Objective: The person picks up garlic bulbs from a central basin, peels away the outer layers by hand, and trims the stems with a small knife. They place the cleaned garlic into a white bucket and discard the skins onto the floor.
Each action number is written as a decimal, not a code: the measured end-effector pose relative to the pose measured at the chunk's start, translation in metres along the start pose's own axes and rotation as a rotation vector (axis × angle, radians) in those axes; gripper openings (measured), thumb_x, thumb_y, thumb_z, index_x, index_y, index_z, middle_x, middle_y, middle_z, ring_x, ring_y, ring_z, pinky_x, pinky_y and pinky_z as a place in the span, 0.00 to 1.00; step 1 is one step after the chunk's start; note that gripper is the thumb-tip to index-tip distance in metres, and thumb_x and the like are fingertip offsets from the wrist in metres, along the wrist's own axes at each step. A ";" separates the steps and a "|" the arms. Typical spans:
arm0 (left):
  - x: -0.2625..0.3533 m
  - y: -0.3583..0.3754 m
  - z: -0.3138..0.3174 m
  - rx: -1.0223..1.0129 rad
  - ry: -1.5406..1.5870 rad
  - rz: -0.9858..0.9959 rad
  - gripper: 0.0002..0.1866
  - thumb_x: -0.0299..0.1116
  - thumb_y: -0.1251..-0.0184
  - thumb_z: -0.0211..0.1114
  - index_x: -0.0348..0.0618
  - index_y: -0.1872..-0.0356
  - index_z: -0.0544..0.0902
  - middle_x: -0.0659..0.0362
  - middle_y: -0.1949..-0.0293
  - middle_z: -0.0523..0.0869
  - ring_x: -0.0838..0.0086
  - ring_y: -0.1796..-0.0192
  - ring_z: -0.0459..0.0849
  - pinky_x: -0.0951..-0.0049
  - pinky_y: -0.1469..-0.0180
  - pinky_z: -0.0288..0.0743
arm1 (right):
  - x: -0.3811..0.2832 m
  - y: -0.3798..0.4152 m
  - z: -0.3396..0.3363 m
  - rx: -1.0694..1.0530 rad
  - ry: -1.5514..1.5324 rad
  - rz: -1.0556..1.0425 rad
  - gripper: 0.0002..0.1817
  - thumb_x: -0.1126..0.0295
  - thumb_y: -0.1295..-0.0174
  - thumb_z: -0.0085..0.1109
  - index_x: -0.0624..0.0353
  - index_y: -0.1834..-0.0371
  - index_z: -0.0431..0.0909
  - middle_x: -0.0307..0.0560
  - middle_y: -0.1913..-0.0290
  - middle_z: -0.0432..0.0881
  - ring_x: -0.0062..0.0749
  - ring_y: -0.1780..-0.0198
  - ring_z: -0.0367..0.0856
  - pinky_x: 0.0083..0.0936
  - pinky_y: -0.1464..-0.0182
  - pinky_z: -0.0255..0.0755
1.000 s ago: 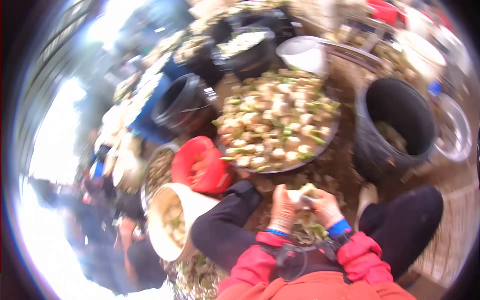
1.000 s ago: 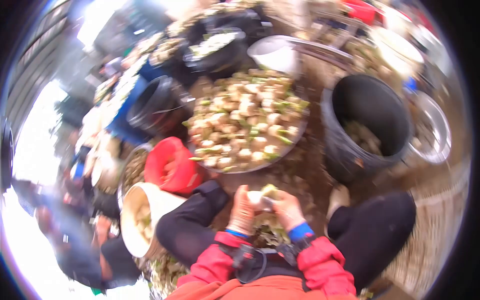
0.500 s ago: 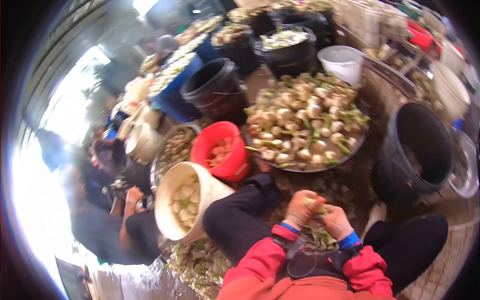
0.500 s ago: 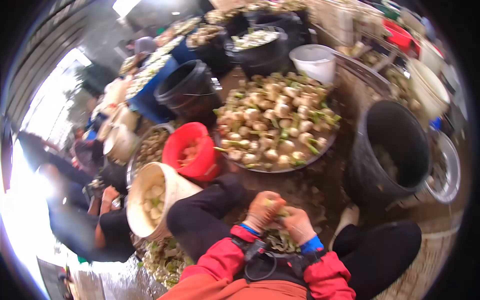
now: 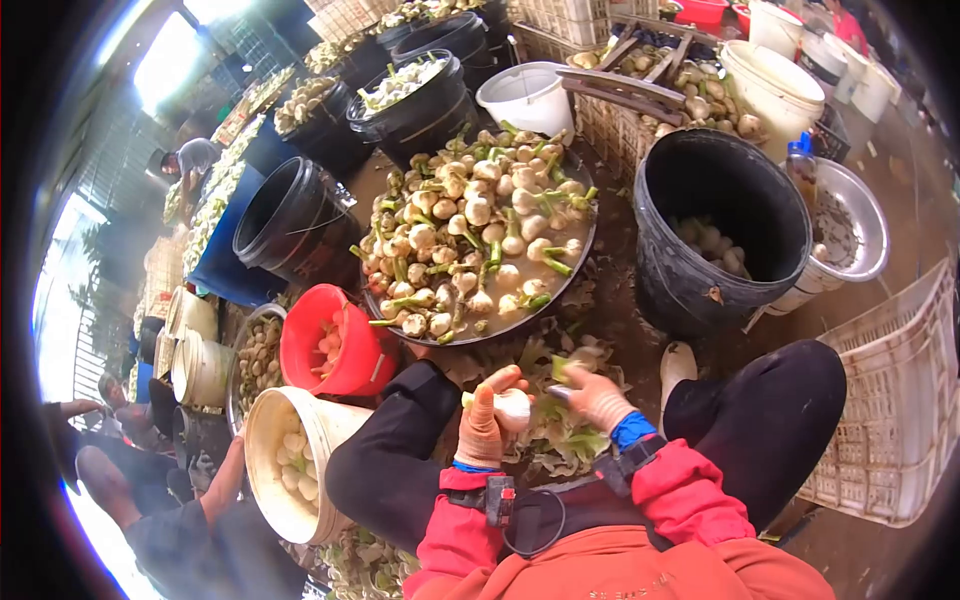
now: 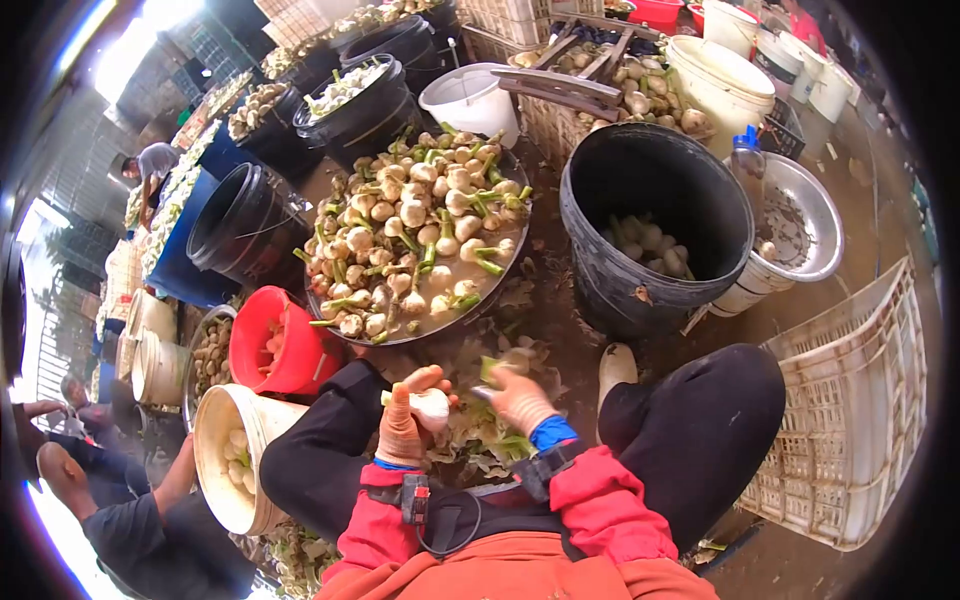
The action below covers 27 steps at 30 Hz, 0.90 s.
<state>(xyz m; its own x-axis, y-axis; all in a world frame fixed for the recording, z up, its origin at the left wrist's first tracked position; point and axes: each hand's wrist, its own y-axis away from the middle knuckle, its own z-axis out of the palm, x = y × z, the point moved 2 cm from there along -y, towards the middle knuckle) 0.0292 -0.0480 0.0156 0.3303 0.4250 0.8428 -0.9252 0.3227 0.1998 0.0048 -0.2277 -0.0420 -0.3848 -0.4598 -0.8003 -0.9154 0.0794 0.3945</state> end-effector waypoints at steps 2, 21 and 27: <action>-0.001 0.000 0.000 -0.003 -0.094 -0.015 0.34 0.57 0.42 0.63 0.37 0.44 0.73 0.54 0.47 0.78 0.66 0.50 0.80 0.64 0.50 0.77 | -0.012 0.007 0.009 -0.075 -0.591 -0.139 0.27 0.77 0.44 0.55 0.63 0.38 0.66 0.54 0.45 0.77 0.37 0.44 0.75 0.24 0.44 0.68; -0.016 -0.007 -0.014 0.107 0.179 -0.001 0.17 0.37 0.42 0.68 0.37 0.56 0.77 0.54 0.57 0.82 0.66 0.54 0.81 0.63 0.51 0.78 | -0.054 0.025 -0.013 -0.135 -1.486 -0.145 0.19 0.85 0.41 0.51 0.66 0.45 0.72 0.44 0.55 0.76 0.24 0.62 0.77 0.17 0.64 0.75; -0.014 -0.009 -0.029 0.177 0.499 -0.142 0.19 0.42 0.38 0.64 0.44 0.50 0.76 0.54 0.53 0.82 0.59 0.50 0.81 0.56 0.55 0.81 | -0.077 0.036 -0.064 0.072 -1.733 -0.312 0.19 0.84 0.41 0.51 0.62 0.46 0.71 0.43 0.60 0.78 0.25 0.61 0.78 0.35 0.49 0.76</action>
<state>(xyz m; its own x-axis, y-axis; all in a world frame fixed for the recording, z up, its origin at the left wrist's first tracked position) 0.0379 -0.0327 -0.0125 0.4633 0.7512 0.4702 -0.8680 0.2775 0.4119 0.0084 -0.2458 0.0624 0.1628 0.9151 -0.3689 -0.9570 0.2374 0.1665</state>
